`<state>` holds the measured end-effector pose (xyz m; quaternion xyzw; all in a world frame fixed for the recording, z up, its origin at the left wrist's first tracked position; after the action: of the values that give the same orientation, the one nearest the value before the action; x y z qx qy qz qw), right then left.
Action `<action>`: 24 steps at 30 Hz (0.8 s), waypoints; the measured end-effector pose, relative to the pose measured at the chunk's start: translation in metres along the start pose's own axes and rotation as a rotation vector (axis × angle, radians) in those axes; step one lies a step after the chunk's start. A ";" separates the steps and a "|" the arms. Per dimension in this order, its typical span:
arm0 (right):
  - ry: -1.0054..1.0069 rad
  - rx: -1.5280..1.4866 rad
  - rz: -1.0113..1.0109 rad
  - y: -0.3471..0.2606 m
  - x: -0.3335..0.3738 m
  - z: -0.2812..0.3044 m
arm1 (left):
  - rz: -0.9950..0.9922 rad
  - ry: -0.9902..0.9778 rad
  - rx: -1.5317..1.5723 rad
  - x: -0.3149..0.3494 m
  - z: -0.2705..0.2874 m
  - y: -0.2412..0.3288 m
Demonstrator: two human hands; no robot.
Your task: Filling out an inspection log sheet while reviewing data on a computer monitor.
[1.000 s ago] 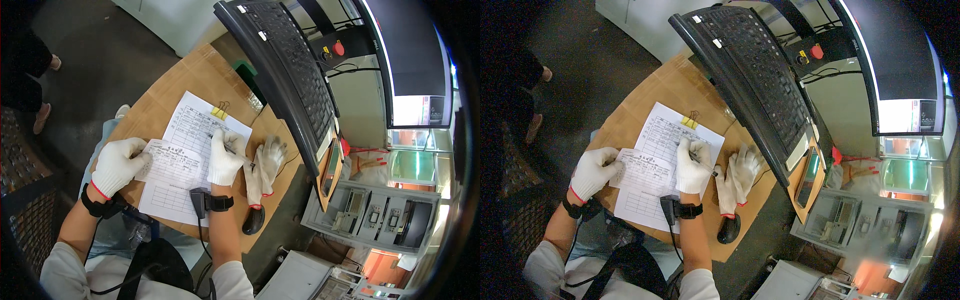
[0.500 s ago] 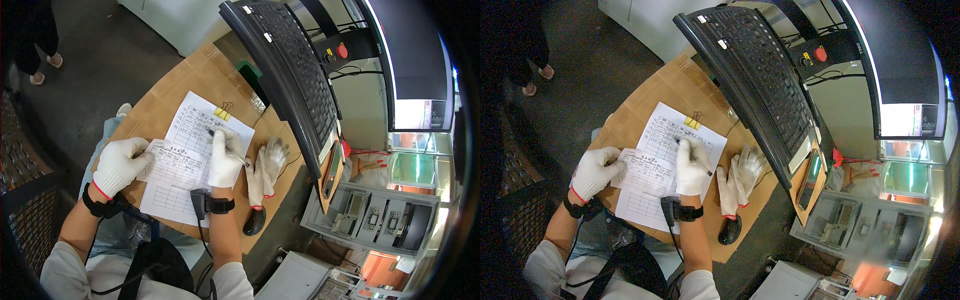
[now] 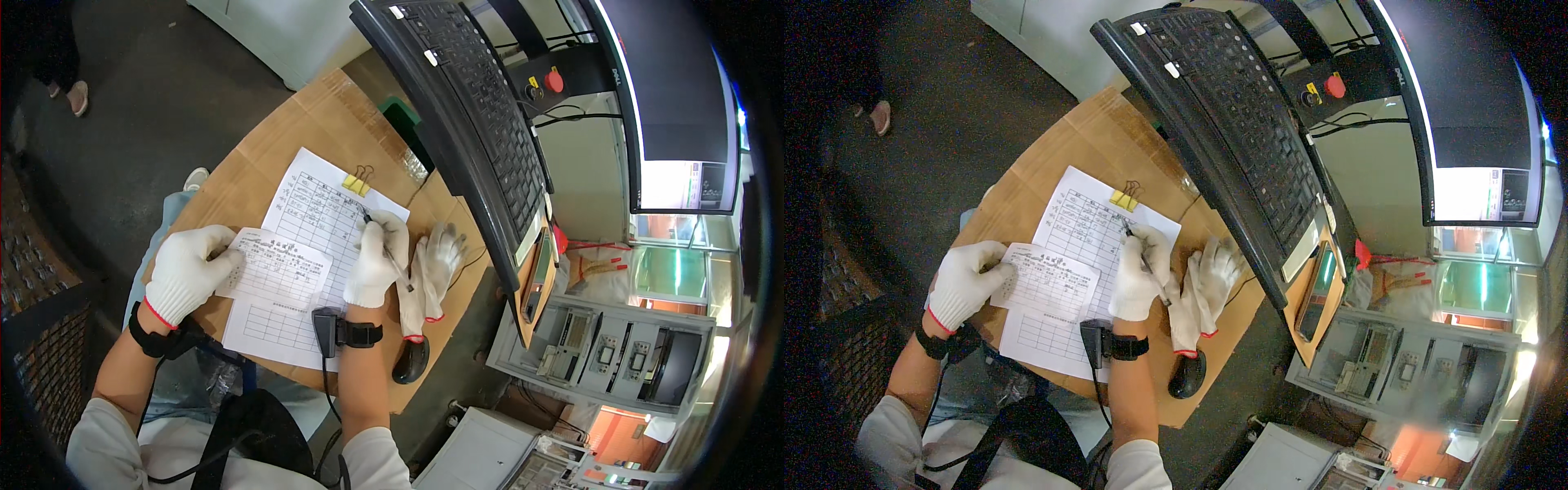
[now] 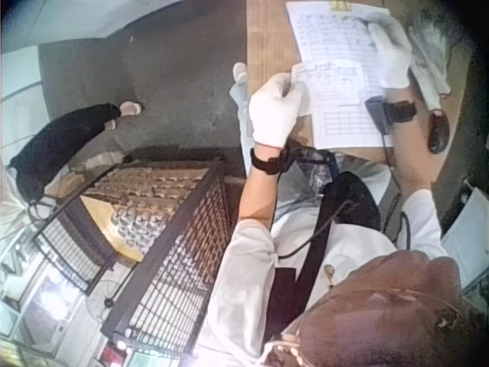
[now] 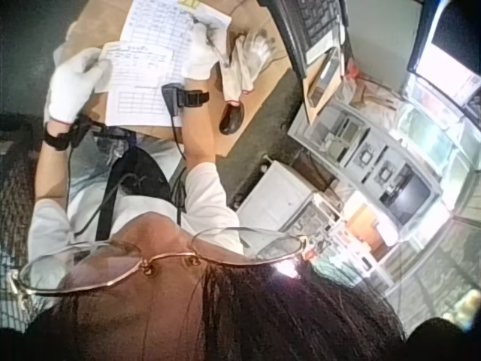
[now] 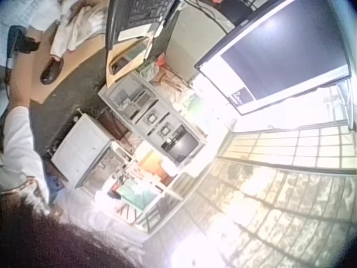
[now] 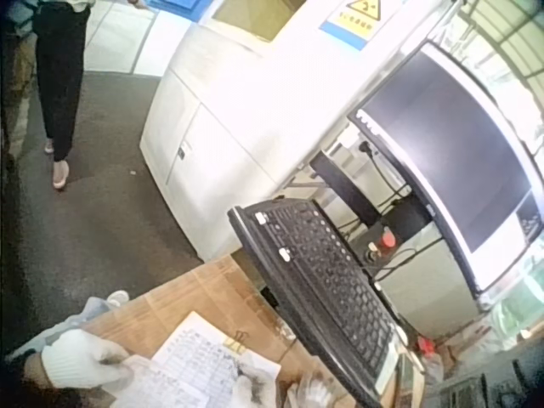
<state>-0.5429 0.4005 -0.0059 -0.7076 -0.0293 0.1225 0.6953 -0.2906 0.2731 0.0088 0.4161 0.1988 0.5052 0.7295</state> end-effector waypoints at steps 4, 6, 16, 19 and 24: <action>-0.132 0.114 0.118 0.005 0.001 -0.002 | 0.040 -0.021 0.021 0.000 0.001 0.002; -0.151 0.108 0.107 0.003 0.004 -0.007 | 0.060 -0.023 0.014 0.000 0.001 0.002; -0.048 0.200 0.082 -0.009 0.011 -0.010 | 0.027 -0.035 -0.025 0.000 0.001 0.005; -0.051 0.247 0.149 -0.013 0.013 -0.012 | 0.058 -0.057 -0.047 0.000 0.003 0.004; -0.060 0.354 0.173 -0.012 0.012 -0.013 | 0.068 -0.062 -0.055 0.000 0.001 0.005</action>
<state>-0.5266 0.3905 0.0048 -0.5702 0.0327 0.2061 0.7946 -0.2925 0.2736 0.0140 0.4177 0.1478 0.5218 0.7290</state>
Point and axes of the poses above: each hand's wrist, its own x-axis away from the middle knuckle, its own z-axis out of the back of the hand, y = z × x, the point moved 6 cm from there along -x, towards the middle knuckle, and after that the axes turned 14 degrees about y, right-handed, at the moved point
